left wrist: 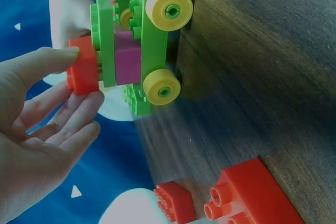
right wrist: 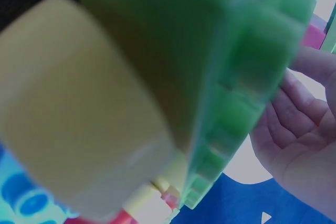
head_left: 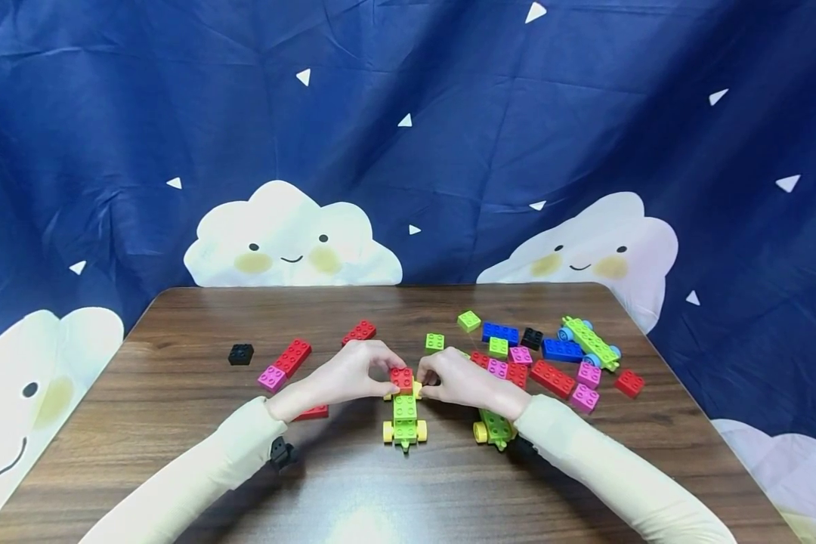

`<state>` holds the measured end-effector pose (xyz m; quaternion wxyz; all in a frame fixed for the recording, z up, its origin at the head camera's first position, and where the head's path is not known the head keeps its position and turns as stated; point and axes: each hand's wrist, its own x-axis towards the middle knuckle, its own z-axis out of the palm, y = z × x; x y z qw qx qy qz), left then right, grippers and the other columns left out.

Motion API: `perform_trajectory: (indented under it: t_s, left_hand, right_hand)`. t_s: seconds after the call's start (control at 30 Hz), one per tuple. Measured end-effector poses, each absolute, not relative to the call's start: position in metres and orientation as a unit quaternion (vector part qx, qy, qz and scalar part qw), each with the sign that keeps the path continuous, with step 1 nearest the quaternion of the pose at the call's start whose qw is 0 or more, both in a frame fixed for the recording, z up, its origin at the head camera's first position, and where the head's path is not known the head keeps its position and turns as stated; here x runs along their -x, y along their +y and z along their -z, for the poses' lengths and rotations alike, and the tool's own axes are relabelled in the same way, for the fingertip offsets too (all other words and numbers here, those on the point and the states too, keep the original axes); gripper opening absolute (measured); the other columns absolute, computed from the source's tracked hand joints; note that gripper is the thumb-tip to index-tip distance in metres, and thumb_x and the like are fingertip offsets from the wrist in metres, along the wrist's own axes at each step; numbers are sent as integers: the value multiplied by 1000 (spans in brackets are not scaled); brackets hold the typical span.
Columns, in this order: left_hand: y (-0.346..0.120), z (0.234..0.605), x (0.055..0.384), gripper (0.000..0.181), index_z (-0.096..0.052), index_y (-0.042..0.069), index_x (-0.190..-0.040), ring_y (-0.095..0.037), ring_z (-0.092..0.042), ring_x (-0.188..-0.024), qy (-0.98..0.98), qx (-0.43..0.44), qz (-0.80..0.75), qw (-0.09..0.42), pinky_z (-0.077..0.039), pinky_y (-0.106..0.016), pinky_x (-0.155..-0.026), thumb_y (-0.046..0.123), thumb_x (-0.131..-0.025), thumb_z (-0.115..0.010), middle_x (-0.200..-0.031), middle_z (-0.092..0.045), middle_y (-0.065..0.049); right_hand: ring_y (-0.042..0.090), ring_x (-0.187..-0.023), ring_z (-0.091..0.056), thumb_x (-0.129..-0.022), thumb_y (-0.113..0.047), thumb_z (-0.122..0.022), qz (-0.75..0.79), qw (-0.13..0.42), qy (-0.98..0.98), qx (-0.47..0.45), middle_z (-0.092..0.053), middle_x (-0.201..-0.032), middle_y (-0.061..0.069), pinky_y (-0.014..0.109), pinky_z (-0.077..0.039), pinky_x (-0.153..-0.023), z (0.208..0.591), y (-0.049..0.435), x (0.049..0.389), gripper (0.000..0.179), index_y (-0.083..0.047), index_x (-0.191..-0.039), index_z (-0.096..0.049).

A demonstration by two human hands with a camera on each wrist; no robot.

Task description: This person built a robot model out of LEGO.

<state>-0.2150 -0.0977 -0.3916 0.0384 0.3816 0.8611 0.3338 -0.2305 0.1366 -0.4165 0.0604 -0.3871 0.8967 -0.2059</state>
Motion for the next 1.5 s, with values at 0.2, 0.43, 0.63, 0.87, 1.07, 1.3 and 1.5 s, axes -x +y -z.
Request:
perform_trajectory:
  t_s: [0.2, 0.43, 0.63, 0.87, 1.07, 1.3, 1.5]
  left_hand:
    - [-96, 393, 216, 28, -73, 8, -108, -21, -71, -92, 865, -380, -326, 32, -59, -37, -82, 15, -82, -79, -102, -74, -5]
    - [-95, 389, 214, 23, -70, 10, -106, -15, -72, -95, 864, -377, -332, 46, -59, -36, -87, 16, -84, -77, -102, -76, -2]
    - [-94, 389, 213, 23, -71, 8, -105, -15, -73, -95, 864, -377, -330, 47, -59, -36, -86, 15, -85, -78, -102, -77, -4]
    - [-91, 389, 213, 20, -72, 8, -103, -15, -74, -93, 870, -384, -308, 34, -60, -37, -82, 15, -85, -78, -101, -77, -5]
    - [-88, 387, 212, 18, -73, 8, -101, -16, -74, -93, 873, -382, -299, 39, -59, -39, -82, 14, -85, -77, -98, -77, -4]
    - [-84, 386, 211, 15, -73, 7, -96, -18, -75, -92, 880, -368, -297, 49, -59, -40, -82, 11, -82, -79, -95, -78, -5]
    - [-78, 380, 209, 14, -72, 7, -92, -17, -75, -90, 889, -351, -286, 63, -59, -30, -78, 10, -81, -80, -93, -77, -6]
  right_hand:
    - [4, -74, -66, -86, -13, -76, 204, 57, 898, 387, -74, -86, 3, 16, -54, -69, 416, 137, 230, 9, -6, -91, -72]
    - [6, -75, -67, -86, -14, -76, 203, 54, 898, 387, -74, -86, 3, 16, -54, -69, 416, 136, 231, 10, -6, -91, -72]
    - [4, -74, -66, -86, -15, -76, 201, 54, 900, 384, -74, -86, 3, 16, -54, -69, 416, 135, 231, 10, -7, -91, -72]
    - [5, -74, -66, -86, -14, -76, 202, 55, 900, 382, -74, -86, 2, 16, -54, -68, 416, 135, 230, 10, -7, -91, -72]
    - [5, -75, -66, -86, -15, -76, 197, 56, 901, 382, -74, -86, 2, 17, -54, -69, 416, 135, 231, 10, -7, -91, -72]
    - [3, -73, -63, -86, -14, -76, 196, 68, 903, 377, -73, -84, 1, 17, -54, -69, 416, 135, 231, 9, -8, -90, -71]
    - [3, -73, -64, -86, -14, -76, 195, 68, 903, 377, -73, -85, 1, 17, -54, -69, 415, 135, 230, 9, -8, -90, -71]
